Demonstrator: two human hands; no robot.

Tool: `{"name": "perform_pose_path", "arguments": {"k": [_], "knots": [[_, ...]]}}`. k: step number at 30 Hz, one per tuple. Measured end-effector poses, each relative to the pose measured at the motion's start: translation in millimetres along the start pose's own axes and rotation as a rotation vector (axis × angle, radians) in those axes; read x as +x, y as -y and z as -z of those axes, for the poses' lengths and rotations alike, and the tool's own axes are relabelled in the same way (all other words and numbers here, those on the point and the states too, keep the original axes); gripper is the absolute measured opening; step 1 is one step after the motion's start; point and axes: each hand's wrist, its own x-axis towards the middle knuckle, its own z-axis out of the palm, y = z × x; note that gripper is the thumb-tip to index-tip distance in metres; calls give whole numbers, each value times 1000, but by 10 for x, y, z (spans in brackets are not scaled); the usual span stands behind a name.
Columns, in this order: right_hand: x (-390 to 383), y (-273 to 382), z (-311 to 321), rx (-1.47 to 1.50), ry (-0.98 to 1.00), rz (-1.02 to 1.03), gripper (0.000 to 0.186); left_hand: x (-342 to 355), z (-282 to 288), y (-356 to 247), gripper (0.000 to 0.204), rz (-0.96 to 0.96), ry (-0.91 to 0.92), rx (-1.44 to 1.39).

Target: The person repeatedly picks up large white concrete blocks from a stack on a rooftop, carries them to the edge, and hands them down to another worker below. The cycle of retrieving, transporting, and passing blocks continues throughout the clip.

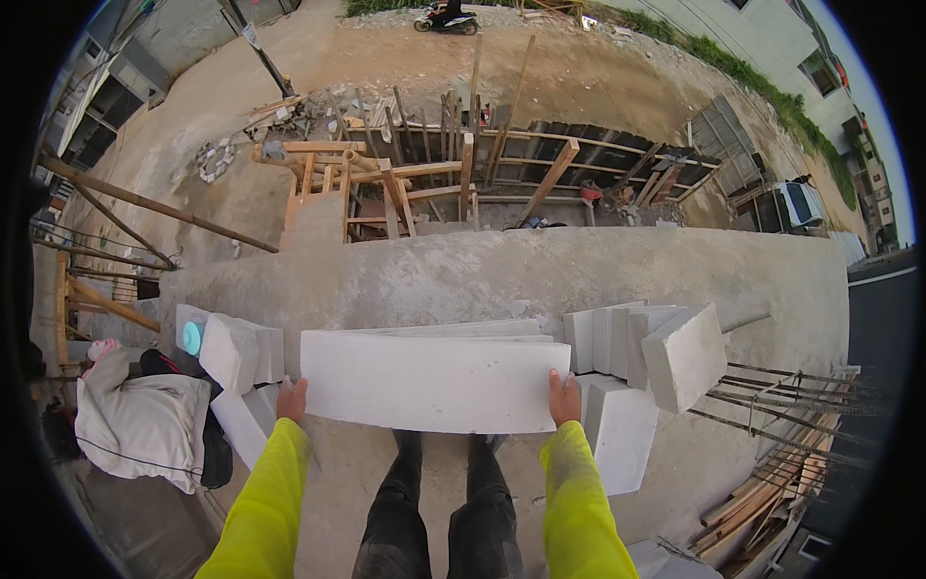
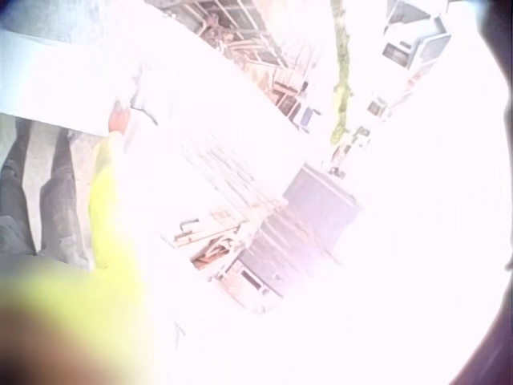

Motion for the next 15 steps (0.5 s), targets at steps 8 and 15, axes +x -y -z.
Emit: {"name": "perform_pose_path", "arguments": {"k": [8, 15], "knots": [[-530, -301, -266, 205, -193, -64, 60, 95, -157, -300, 78, 80, 3, 96], [-954, -976, -278, 558, -84, -278, 62, 612, 5, 58, 69, 123, 163, 14]]}}
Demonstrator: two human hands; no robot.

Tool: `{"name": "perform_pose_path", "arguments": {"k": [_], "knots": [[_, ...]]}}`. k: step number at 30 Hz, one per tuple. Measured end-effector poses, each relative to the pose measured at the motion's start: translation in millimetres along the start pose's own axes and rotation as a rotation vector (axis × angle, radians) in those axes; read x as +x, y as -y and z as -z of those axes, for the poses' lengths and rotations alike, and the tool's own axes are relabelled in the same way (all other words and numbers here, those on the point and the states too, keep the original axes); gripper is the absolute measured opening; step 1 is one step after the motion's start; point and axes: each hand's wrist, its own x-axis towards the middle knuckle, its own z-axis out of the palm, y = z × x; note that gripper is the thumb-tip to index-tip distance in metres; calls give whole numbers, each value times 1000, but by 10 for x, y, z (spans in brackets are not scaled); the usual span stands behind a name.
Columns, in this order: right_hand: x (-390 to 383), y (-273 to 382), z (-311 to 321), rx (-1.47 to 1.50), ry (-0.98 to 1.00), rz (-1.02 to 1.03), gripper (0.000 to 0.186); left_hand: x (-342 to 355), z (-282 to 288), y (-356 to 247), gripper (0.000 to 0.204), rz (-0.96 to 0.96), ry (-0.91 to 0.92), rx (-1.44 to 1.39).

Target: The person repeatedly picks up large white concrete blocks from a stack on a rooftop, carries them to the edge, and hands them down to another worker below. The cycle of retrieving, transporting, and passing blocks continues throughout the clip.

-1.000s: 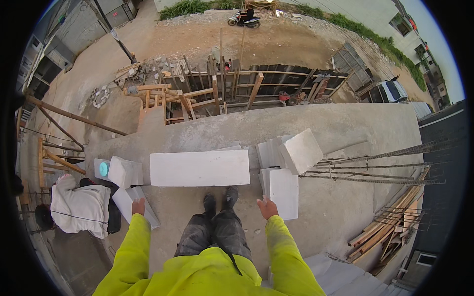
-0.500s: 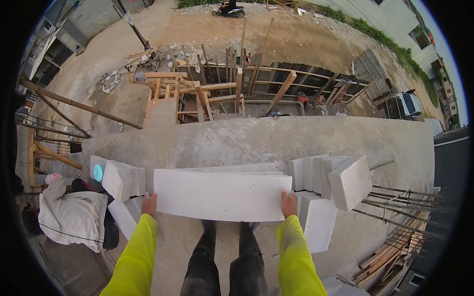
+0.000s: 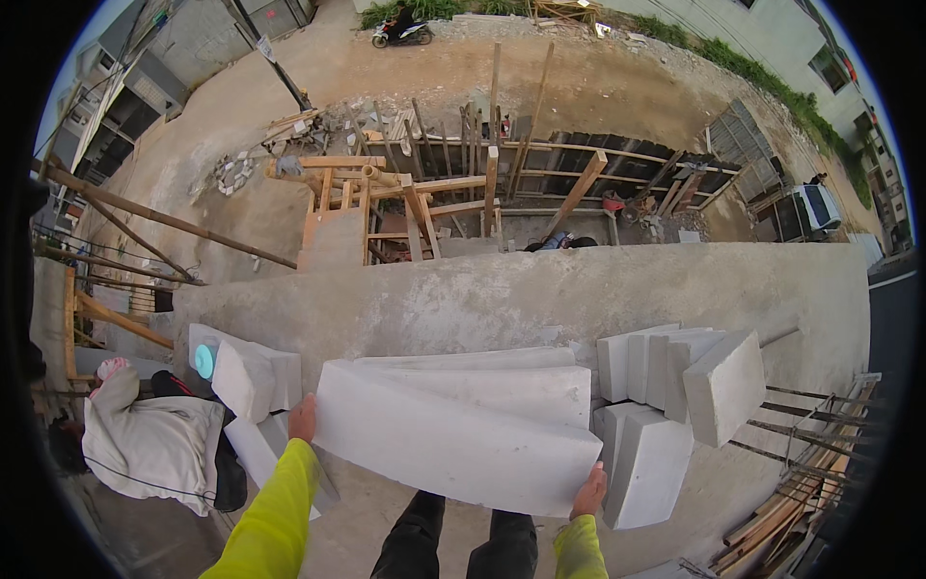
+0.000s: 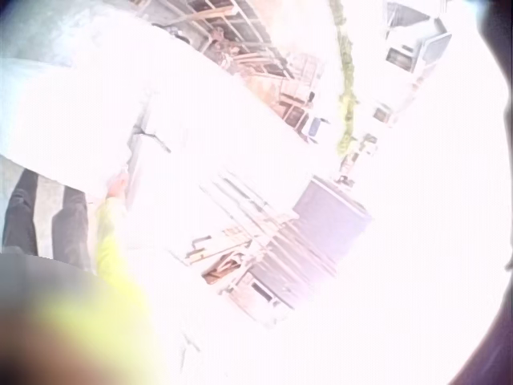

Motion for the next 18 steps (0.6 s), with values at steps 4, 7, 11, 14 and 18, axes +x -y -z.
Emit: {"name": "perform_pose_path", "arguments": {"k": [4, 7, 11, 14, 18], "knots": [[339, 140, -28, 282, 152, -201, 71, 388, -160, 251, 66, 78, 274, -474], [366, 243, -177, 412, 178, -332, 74, 428, -234, 248, 66, 191, 399, -584], [276, 364, -127, 364, 221, -258, 74, -1, -76, 138, 66, 147, 444, -615], [7, 546, 303, 305, 218, -334, 73, -805, 229, 149, 66, 319, 382, -668], [-846, 1042, 1201, 248, 164, -316, 71, -1968, 804, -6, 64, 264, 347, -652]]}}
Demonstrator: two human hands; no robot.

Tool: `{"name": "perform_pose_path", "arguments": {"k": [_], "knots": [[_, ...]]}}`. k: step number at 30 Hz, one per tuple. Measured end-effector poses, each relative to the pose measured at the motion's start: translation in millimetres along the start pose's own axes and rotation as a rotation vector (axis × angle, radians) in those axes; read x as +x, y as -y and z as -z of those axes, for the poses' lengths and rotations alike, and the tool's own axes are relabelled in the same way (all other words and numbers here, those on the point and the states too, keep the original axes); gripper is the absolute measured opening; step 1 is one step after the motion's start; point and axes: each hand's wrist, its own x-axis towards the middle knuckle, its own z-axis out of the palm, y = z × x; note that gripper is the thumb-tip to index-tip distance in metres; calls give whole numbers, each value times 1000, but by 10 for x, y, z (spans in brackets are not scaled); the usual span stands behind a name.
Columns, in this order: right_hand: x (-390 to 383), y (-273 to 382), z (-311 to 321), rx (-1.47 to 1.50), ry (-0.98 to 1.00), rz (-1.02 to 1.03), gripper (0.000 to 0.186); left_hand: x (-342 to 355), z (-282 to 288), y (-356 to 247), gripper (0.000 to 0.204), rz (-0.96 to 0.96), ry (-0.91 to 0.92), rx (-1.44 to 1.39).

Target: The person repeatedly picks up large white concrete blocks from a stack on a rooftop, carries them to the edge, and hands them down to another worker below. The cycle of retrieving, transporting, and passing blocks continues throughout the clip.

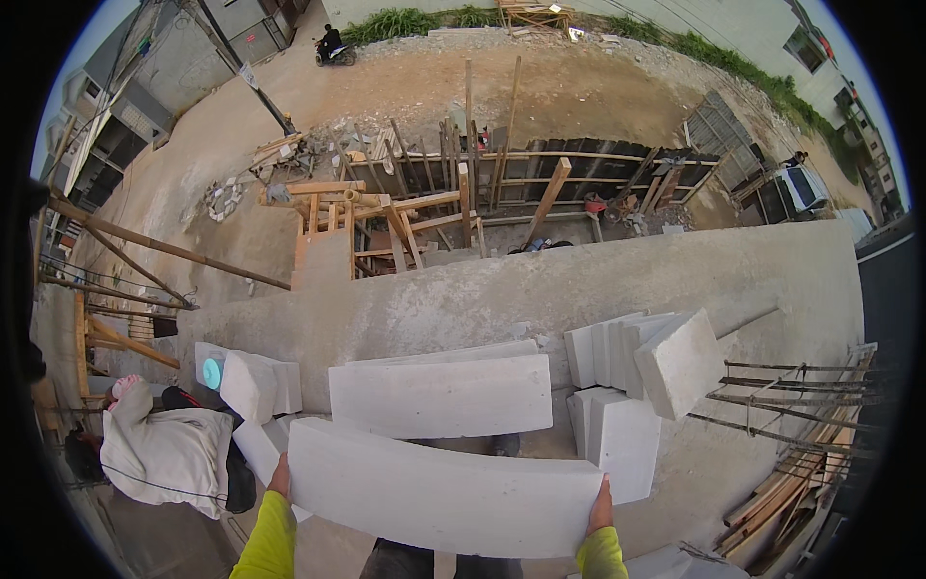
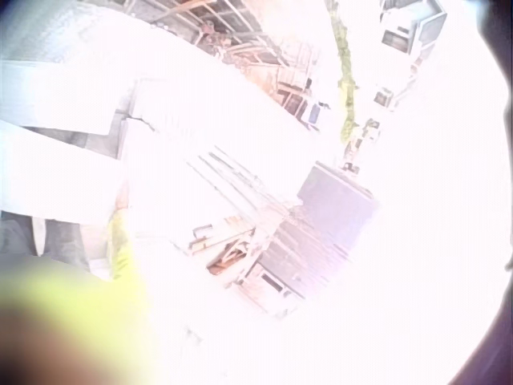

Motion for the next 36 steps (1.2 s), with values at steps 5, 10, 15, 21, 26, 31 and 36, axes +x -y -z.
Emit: {"name": "perform_pose_path", "arguments": {"k": [5, 10, 15, 21, 26, 31, 36], "knots": [[-1861, 370, 850, 141, -30, 227, 70, -1168, -166, -383, 65, -35, 101, 60], [-3727, -346, 1504, 594, -301, 292, 70, -1703, -1122, -1109, 64, -233, 465, 361], [-4730, -1551, 1516, 883, -691, 335, 75, -2383, -2660, -1377, 63, -320, 883, 668], [-5301, -2552, 1170, 1301, -954, 387, 79, -3041, -4455, -720, 67, -313, 1211, 1082], [-5317, -3286, 1312, 1539, -1118, 511, 79, -3832, -5690, 606, 72, -367, 1365, 1400], [-5408, -3941, 1965, 1554, -1306, 441, 73, -4725, -6526, 2184, 68, -364, 1438, 1535], [-5605, -4217, 2252, 1674, -1405, 261, 64, -5436, -6940, 3331, 61, -136, 1518, 1542]]}}
